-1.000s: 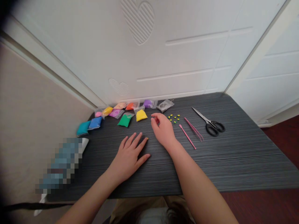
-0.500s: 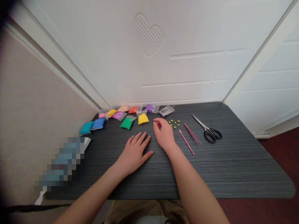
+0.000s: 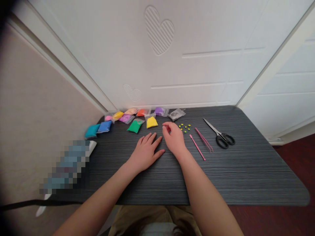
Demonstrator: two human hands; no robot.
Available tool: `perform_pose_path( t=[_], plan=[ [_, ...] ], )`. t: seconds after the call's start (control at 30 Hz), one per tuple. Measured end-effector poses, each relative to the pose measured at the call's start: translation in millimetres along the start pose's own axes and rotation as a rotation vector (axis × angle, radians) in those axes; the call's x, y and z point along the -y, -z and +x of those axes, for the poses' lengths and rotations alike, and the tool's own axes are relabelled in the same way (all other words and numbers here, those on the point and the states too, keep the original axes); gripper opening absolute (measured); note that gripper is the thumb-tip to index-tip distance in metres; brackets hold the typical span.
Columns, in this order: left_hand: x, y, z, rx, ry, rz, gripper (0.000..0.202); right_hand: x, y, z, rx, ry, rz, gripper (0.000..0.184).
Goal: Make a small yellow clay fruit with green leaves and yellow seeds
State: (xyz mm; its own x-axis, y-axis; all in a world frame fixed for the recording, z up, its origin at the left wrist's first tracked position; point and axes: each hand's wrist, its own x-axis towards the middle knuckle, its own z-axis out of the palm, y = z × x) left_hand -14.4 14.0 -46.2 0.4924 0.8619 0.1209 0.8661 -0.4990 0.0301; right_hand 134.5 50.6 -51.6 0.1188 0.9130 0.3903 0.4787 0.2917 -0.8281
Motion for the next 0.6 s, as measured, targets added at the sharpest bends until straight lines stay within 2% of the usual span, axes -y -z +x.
perform_pose_path(
  t=[0.1, 0.37, 0.6],
  plan=[
    [0, 0.2, -2, -0.013, -0.024, 0.000, 0.055, 0, 1, 0, 0.000, 0.003, -0.004, 0.022],
    [7, 11.1, -37, 0.085, -0.107, -0.041, 0.053, 2, 1, 0, 0.002, 0.006, -0.011, 0.020],
    [7, 14.4, -35, 0.076, -0.136, -0.076, 0.048, 3, 2, 0, -0.004, 0.017, -0.027, 0.019]
  ],
)
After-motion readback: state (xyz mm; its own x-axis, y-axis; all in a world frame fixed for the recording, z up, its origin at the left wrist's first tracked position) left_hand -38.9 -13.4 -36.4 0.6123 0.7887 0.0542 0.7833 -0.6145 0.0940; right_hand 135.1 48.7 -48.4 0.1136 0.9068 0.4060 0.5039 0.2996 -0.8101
